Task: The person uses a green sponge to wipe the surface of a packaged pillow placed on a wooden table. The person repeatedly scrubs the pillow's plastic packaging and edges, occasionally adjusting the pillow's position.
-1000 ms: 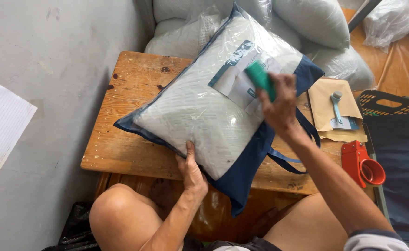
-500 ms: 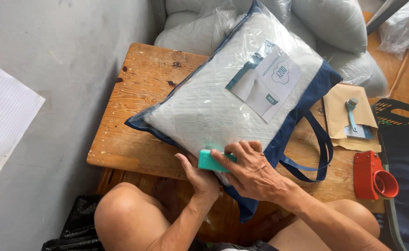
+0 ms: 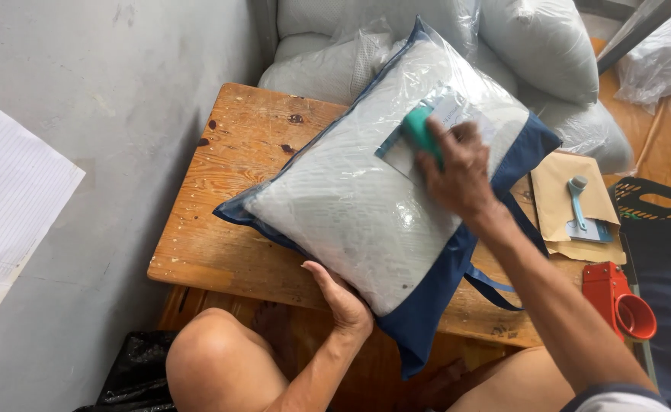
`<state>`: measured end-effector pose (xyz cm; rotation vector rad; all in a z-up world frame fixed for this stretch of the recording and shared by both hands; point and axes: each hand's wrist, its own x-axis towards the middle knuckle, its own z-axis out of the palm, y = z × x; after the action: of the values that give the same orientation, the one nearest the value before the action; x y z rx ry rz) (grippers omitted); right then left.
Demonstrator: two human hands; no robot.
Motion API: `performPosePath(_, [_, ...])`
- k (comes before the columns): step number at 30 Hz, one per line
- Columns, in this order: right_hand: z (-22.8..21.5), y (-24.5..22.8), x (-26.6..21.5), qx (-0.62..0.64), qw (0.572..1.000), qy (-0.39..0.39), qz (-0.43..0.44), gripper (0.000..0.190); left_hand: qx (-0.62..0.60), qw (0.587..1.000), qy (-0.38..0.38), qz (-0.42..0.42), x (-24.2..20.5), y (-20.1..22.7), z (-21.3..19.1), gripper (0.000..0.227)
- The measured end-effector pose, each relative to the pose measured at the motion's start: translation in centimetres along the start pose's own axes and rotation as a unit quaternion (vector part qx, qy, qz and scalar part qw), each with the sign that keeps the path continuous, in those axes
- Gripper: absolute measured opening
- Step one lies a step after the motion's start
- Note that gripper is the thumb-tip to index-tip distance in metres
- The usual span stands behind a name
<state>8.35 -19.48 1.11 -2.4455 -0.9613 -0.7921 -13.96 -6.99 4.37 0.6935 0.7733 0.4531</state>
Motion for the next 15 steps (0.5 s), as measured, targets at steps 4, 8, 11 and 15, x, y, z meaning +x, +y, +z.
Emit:
performPosePath(4, [-4.1,-11.9,-3.7,0.043,0.981,-0.086,-0.168,0.049,-0.082,0.994,-0.073,0.017,5.6,-10.3,-5.7,0.103])
performPosePath(8, [-5.1,-13.0,-2.9,0.157,0.932,-0.196,-0.262,0.042,-0.051,0.966,-0.190,0.169,5.1,-10.3,-5.8,0.095])
performPosePath(11, [-1.5,-5.5,0.4,0.084,0.975,-0.055,-0.197,0.046,0.049,0.961,-0.149,0.226,4.4,-8.9,-5.3,0.117])
performPosePath(15, [-1.6,2.4,6.5,0.002,0.959,-0.175,0.225,0.060,0.107,0.974,-0.097,0.176,4.2,-8.9,-4.7,0.136])
